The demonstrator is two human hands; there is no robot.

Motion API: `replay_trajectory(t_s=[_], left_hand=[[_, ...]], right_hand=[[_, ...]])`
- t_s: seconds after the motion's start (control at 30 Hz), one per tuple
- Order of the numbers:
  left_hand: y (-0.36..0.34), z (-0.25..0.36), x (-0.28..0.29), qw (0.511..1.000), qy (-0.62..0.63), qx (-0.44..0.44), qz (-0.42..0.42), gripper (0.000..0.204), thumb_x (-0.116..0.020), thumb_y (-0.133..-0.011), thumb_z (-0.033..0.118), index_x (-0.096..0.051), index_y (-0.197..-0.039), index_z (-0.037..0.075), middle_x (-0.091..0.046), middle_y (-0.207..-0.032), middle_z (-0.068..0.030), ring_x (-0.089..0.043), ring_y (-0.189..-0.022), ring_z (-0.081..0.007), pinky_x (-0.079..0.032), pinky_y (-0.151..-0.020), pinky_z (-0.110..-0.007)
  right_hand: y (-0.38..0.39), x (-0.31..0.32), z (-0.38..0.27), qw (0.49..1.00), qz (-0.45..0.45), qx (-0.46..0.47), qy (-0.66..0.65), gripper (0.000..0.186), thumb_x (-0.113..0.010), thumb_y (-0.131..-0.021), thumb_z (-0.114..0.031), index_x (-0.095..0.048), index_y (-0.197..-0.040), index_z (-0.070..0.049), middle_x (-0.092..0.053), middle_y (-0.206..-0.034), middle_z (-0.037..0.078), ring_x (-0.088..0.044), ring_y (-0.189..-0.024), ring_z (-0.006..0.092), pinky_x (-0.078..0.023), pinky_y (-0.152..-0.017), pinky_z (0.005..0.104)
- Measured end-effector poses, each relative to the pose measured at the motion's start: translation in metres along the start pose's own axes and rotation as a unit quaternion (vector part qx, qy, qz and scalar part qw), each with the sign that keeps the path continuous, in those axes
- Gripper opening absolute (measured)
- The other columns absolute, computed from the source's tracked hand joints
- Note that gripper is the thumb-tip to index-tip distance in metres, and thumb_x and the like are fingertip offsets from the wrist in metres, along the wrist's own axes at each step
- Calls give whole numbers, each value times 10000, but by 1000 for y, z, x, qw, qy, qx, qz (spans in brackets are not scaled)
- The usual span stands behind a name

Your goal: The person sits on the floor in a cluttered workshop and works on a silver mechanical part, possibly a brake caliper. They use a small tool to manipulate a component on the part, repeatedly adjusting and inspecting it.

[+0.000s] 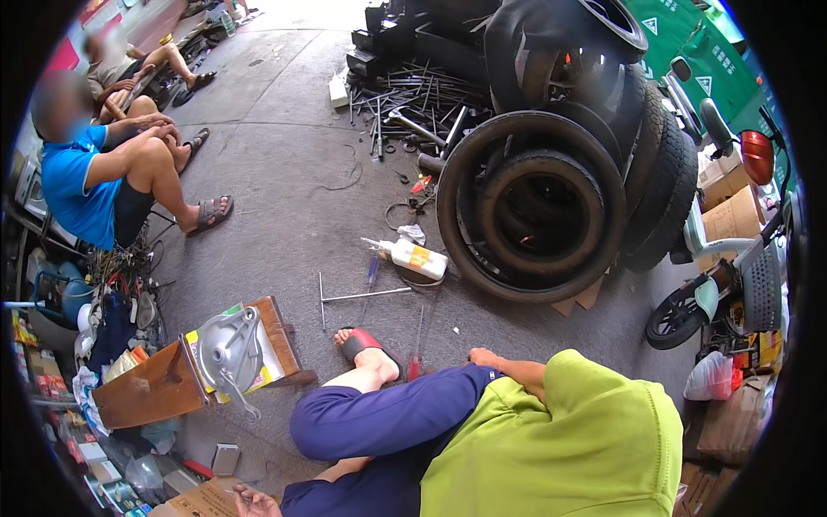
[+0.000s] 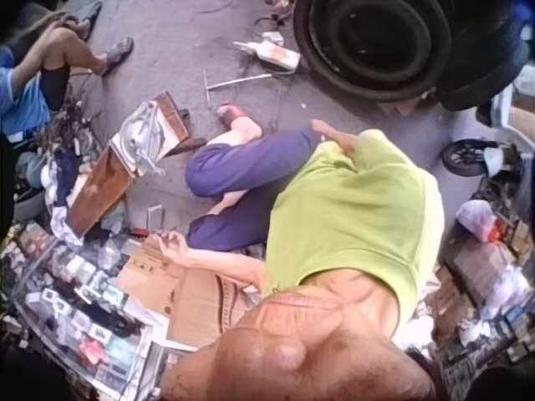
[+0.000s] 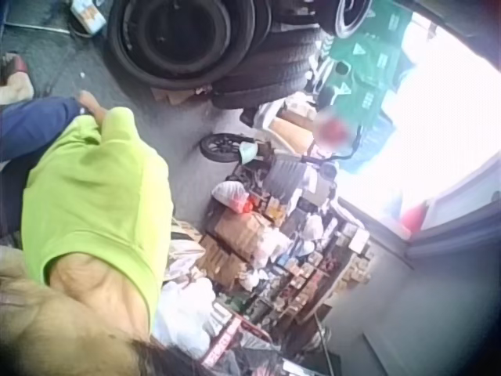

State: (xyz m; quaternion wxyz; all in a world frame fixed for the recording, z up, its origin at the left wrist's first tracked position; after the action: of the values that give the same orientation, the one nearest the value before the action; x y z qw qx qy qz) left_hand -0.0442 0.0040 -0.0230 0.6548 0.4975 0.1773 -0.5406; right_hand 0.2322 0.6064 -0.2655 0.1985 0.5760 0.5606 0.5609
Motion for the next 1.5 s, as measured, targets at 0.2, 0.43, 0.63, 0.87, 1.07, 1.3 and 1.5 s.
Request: replay_trajectory(t_s=[0.2,0.43,0.63,0.87,1.07,1.3,1.5], left_hand=[[58,-37,-110,998,-38,-42,-10,205,-613,-909,83,-602,-1112,61,-632,-993,-83,-583,-793,-151,-484,-601,-263],[67,-34,-102,994,-34,-101,34,179,-595,-903,60,-615,-1081,63,-629,-973,-96,-576,-756,-161,-483,-573,-263],[61,-30,-83,985,-67,-107,119,149,-551,-936,120,-612,-1043,35,-644,-827,-65,-576,-663,-154,-478,-541,-264],[104,-28,-198,795,-548,-158,207,155,-521,-949,173,-623,-966,58,-646,-747,-32,-553,-563,-107,-421,-490,-242],[167,-48,-405,363,-867,-337,-56,218,-526,-895,115,-627,-1076,50,-655,-797,-172,-642,-676,-312,-489,-629,-425],[224,-101,-517,109,-877,-451,-124,83,-525,-873,8,-591,-924,13,-643,-751,-160,-635,-603,-315,-501,-532,-365],[231,-105,-525,79,-861,-494,-92,137,-548,-867,5,-613,-987,11,-655,-778,-163,-635,-601,-313,-494,-525,-367]], right_hand=[[-14,-2,-23,997,20,68,22,452,-650,-788,-394,-682,-1035,-17,-646,-1101,251,-607,-1089,392,-498,-898,471],[-11,27,-56,989,67,117,60,394,-614,-787,-343,-691,-1011,-28,-666,-1034,241,-638,-1007,389,-513,-860,459],[-11,36,-80,982,80,161,65,355,-596,-783,-308,-704,-962,-21,-665,-967,255,-650,-929,400,-515,-834,465],[-25,12,-73,967,36,209,143,370,-618,-792,-338,-694,-900,7,-664,-938,283,-660,-920,418,-534,-784,486],[-43,16,-89,962,13,184,199,397,-624,-815,-346,-696,-1024,-16,-662,-1027,261,-652,-980,404,-515,-850,471],[-94,8,-91,957,29,203,207,466,-645,-789,-410,-691,-998,5,-661,-990,271,-650,-962,402,-518,-837,459],[-58,12,-145,932,53,322,158,410,-605,-823,-372,-688,-977,-1,-666,-929,260,-656,-892,405,-515,-789,461]])
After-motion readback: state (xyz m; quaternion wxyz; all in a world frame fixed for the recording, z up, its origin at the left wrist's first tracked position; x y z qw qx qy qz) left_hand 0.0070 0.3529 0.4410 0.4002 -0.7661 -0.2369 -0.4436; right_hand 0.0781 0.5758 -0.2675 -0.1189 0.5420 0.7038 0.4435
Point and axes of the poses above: each hand's wrist, its own y-axis away from the middle knuckle, its own x-axis out of the back of the hand, z = x × y, the point moved 5 cm from there along -y, towards the middle knuckle
